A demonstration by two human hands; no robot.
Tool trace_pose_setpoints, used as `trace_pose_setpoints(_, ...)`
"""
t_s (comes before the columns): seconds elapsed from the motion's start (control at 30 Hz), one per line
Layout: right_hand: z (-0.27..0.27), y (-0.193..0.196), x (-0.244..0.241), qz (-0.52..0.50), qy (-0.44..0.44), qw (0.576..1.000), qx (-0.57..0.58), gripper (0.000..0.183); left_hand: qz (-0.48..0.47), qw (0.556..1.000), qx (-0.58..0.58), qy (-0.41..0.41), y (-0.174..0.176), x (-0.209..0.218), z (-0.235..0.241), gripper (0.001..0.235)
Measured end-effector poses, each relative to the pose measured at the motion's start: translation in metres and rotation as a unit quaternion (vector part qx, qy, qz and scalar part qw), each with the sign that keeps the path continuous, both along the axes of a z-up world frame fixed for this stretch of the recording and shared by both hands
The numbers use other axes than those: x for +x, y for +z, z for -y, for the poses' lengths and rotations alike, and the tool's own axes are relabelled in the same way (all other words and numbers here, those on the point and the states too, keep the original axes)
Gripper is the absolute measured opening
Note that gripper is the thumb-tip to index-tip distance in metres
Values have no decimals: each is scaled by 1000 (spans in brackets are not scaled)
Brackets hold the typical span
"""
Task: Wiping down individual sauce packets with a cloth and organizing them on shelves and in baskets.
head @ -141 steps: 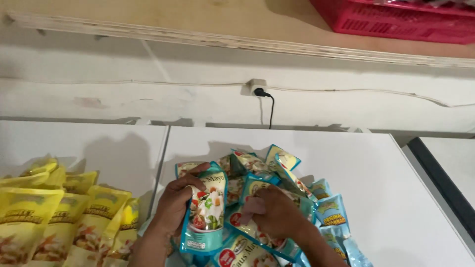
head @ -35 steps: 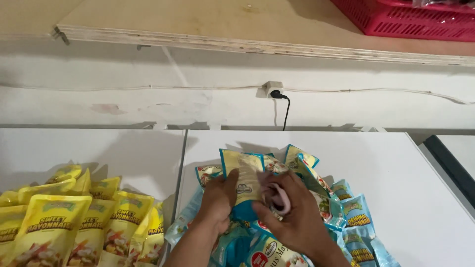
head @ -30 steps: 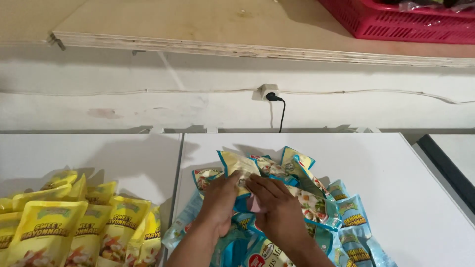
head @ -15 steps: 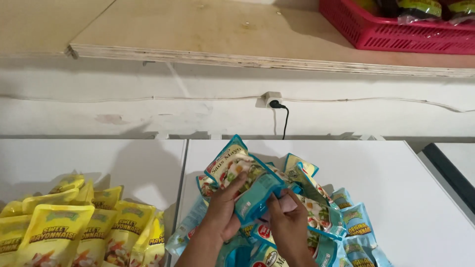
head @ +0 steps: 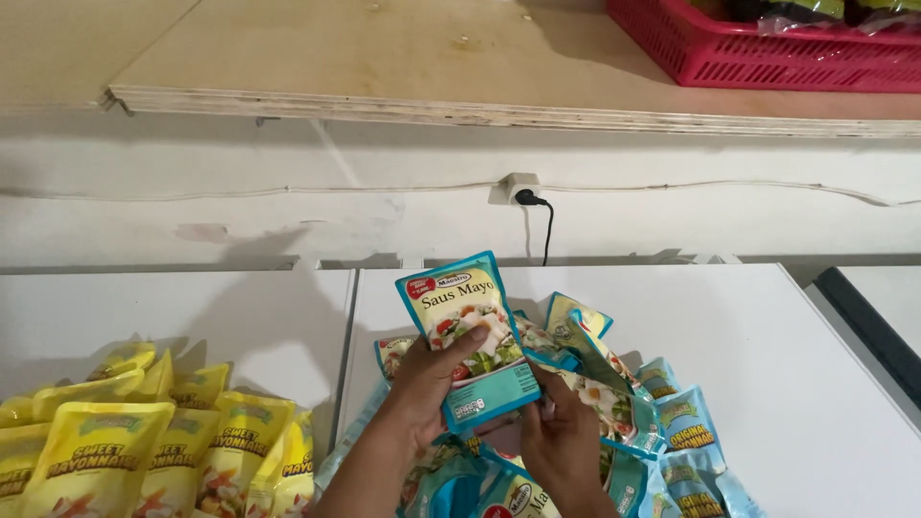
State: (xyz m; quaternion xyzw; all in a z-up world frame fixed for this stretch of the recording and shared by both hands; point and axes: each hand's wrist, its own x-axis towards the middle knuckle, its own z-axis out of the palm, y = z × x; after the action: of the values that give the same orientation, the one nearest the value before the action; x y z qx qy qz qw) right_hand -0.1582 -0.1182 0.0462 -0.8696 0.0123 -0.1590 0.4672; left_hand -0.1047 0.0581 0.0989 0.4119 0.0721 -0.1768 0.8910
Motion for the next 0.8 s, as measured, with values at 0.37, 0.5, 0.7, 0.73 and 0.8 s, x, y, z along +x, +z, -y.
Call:
trace_pose_setpoints(0.37, 50, -78, 4, -89, -76, 855, 505, 34, -16, 998, 26, -61, 20, 5, 17, 55)
trace_pose_setpoints(0.5, 43, -10, 1, 25, -80, 848, 524, 29, 76, 991, 60, -94, 39, 8, 32, 54)
trace_pose_setpoints(0.7, 53, 88, 20, 39, -58, 882, 467, 34, 229, 966, 93, -73, 130, 21, 47, 47)
trace_pose_setpoints(0.73, 53, 108, 31, 48, -53, 881, 467, 34, 240, 964, 94, -72, 141, 33, 49, 47)
trace_pose_setpoints(0.8, 53, 150, 52, 55, -47, 903, 424, 33, 264, 960, 82, -44, 167, 58, 53, 44)
